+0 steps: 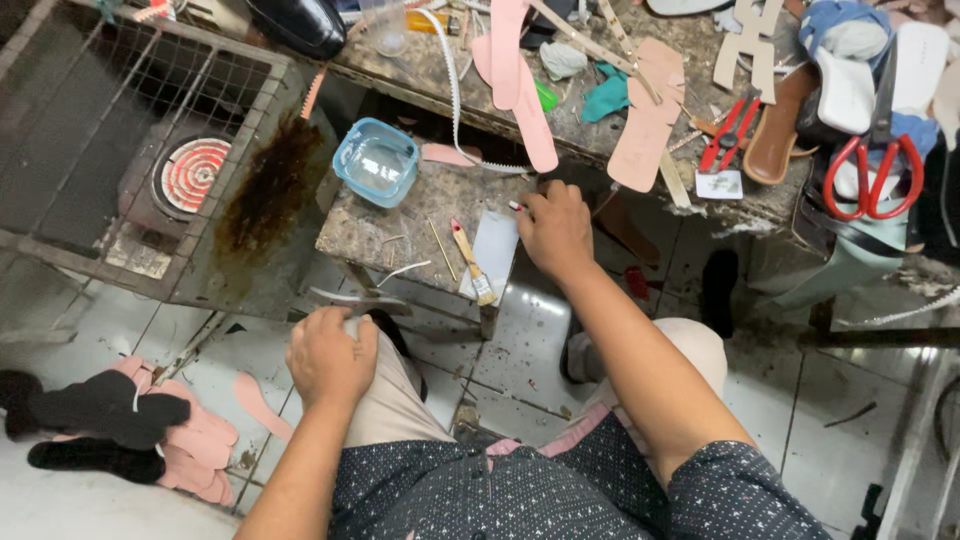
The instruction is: The person sits at a workshop bench and assembles sandals by hand, pressing and tucking blue fabric straps into the edges of pink insole boards, trimming excess strap material with scissors, and placing finished sandal uppers and soles onto a wire rack.
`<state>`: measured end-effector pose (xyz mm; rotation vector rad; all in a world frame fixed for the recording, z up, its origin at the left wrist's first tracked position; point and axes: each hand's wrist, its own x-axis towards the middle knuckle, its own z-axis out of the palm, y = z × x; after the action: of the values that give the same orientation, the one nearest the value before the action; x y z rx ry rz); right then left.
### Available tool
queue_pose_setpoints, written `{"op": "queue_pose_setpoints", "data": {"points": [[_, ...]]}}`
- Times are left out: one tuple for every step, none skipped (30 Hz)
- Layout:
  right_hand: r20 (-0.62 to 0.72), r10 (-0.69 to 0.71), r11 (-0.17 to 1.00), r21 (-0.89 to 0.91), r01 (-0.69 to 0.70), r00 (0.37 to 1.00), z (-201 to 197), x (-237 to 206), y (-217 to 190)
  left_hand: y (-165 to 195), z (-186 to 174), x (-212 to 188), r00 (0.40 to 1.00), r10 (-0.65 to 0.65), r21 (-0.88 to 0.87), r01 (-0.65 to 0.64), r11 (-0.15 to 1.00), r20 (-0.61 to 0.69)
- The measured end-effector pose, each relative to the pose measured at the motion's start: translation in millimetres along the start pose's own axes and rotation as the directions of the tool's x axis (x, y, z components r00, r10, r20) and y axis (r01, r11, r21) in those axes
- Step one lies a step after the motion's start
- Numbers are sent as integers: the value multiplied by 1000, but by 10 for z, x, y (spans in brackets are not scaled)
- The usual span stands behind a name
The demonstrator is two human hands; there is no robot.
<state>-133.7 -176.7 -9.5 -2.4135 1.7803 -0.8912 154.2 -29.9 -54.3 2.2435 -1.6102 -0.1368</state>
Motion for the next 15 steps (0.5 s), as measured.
{"op": "queue_pose_setpoints", "data": {"points": [[20,7,999,-51,-6,1000,26,66,-36,11,-5,19,1000,-9,2,9,1000,-1],[41,15,995,-101,-11,999,46,112,-59,18,-15,34,1000,-18,3,18,1000,16],[41,-7,992,-126,12,999,67,142,-65,25,-25,48,999,-29,6,29,1000,33],[39,-27,988,-152,33,999,74,164,-72,29,-38,60,998,-38,9,37,999,51],[37,-46,982,-180,52,998,79,177,-70,36,-48,73,997,-49,11,49,999,53],[-1,-50,987,-151,49,999,84,177,-65,41,-59,84,997,-61,13,60,998,56],[-35,-52,992,-120,48,998,88,166,-55,45,-71,90,995,-74,17,73,997,62],[-67,-52,995,-88,46,996,74,145,-62,49,-81,93,996,-64,14,63,998,54],[-90,-7,999,51,12,996,19,117,-104,53,-89,97,998,-52,11,52,999,47],[-108,41,982,188,-21,993,-74,70,-170,57,-94,97,998,-38,6,38,999,41],[-122,90,947,318,-47,988,-209,26,-257,62,-95,98,998,-47,9,46,999,41],[-119,135,888,456,-67,984,-392,-34,-367,67,-94,98,998,-56,10,56,998,39],[-103,180,807,584,-87,978,-623,-130,-496,71,-91,95,997,-68,13,68,998,43],[-116,193,783,617,-81,974,-888,-241,-623,75,-84,93,997,-66,12,66,998,44],[-130,208,756,650,-75,969,-1162,-357,-748,79,-77,88,997,-62,11,62,998,44]]}}
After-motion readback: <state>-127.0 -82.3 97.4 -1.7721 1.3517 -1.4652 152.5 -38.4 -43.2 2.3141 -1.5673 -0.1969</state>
